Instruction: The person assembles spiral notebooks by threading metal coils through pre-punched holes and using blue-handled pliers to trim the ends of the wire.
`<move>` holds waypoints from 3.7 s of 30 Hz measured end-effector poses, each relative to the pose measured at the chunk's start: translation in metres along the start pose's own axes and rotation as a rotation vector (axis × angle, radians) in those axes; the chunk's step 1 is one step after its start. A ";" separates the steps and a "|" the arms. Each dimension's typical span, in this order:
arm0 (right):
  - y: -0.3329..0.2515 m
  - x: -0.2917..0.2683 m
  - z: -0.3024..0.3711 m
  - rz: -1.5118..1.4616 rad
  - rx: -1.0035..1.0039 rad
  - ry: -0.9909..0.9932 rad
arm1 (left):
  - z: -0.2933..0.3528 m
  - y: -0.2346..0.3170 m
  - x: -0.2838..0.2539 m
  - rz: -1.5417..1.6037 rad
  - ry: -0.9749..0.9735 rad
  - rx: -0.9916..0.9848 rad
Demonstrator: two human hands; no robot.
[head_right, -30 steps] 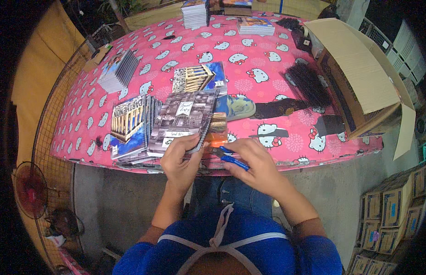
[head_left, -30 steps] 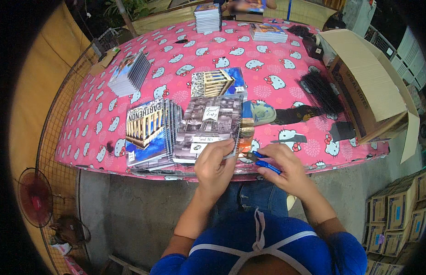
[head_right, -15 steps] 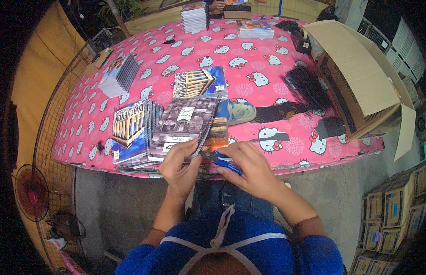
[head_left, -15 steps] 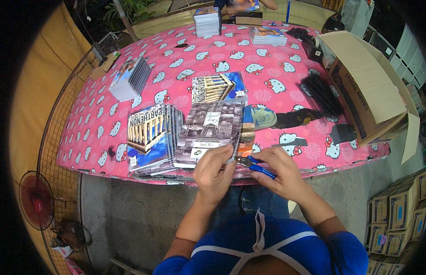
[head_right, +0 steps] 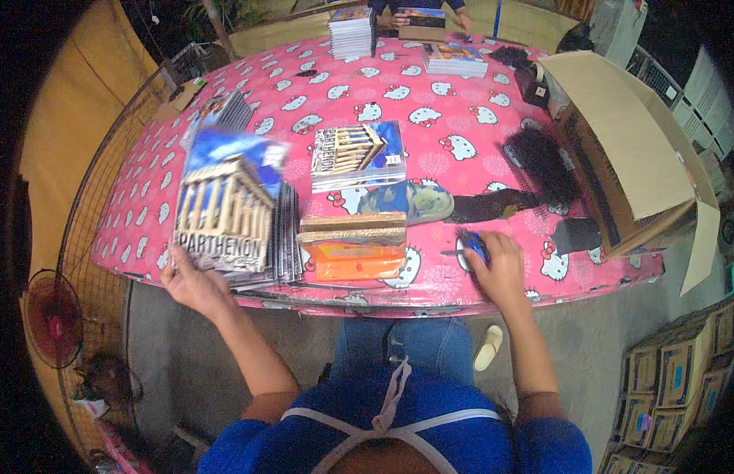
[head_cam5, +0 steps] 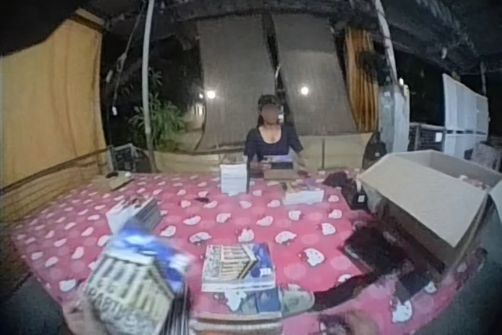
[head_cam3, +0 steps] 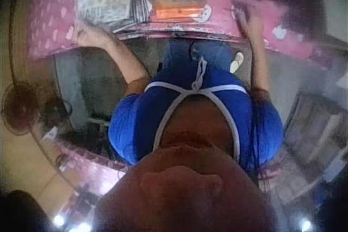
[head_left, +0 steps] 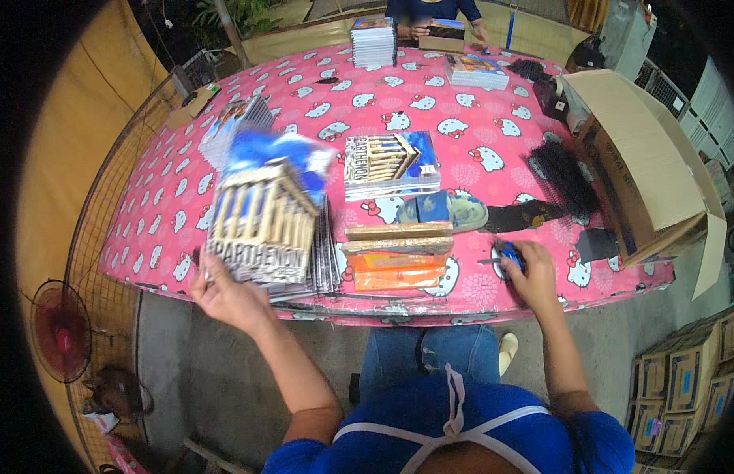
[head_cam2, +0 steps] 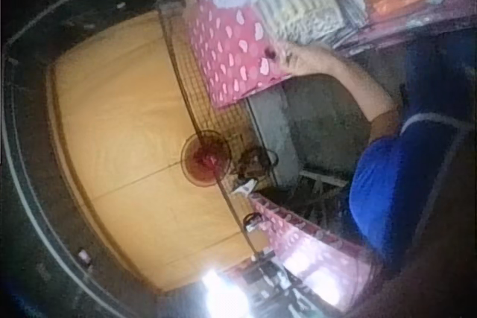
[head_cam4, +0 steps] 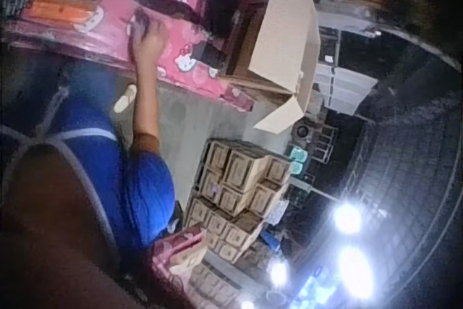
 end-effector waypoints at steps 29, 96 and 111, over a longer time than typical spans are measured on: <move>-0.074 0.003 -0.172 -0.458 -0.098 0.161 | 0.086 -0.038 0.133 -0.166 -0.711 -0.413; -0.110 -0.047 -0.060 -0.254 -0.438 -0.033 | 0.206 0.017 0.208 -0.551 -1.250 0.365; -0.058 0.061 -0.130 0.304 -0.405 -0.454 | 0.206 0.017 0.206 -0.535 -1.226 0.329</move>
Point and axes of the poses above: each hand's wrist, its own z-axis away from the middle knuckle, its own x-axis out of the palm, y = z × x, the point moved 9 cm from there along -z, towards the middle knuckle, and after that the axes turned 5 degrees about -y, right-handed, at the moved point
